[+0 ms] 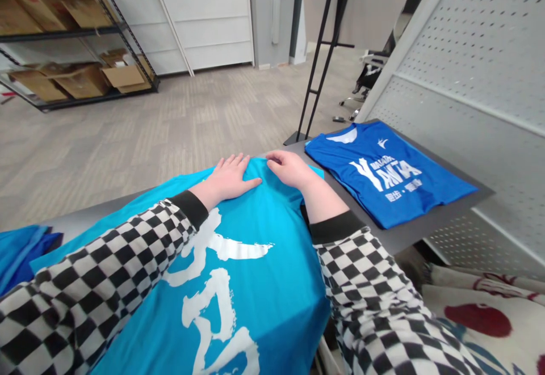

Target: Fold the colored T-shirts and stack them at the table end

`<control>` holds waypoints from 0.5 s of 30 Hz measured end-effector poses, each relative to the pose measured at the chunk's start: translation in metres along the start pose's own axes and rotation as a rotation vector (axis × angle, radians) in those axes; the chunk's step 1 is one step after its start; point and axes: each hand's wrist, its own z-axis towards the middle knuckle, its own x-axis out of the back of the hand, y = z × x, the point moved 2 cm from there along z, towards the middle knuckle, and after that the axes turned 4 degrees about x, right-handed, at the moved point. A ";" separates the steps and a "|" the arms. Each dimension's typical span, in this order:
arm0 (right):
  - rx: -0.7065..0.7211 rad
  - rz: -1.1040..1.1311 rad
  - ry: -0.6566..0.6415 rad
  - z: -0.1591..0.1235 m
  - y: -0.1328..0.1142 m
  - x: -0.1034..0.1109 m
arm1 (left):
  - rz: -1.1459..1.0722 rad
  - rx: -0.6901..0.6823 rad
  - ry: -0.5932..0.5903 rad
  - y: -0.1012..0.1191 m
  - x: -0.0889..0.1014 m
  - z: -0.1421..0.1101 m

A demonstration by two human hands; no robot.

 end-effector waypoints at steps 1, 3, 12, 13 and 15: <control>0.019 -0.062 -0.009 -0.001 0.000 0.002 | -0.006 0.008 0.007 -0.003 0.000 0.001; 0.038 -0.153 -0.003 -0.001 0.001 0.005 | -0.016 0.039 0.043 -0.012 0.000 0.005; 0.078 -0.224 0.017 0.002 0.006 0.007 | -0.164 0.291 0.054 -0.064 0.022 0.036; 0.079 -0.241 0.011 0.002 0.006 0.006 | -0.188 0.301 0.051 -0.066 0.025 0.040; 0.082 -0.276 -0.002 0.002 0.004 0.005 | -0.202 0.309 0.050 -0.069 0.028 0.047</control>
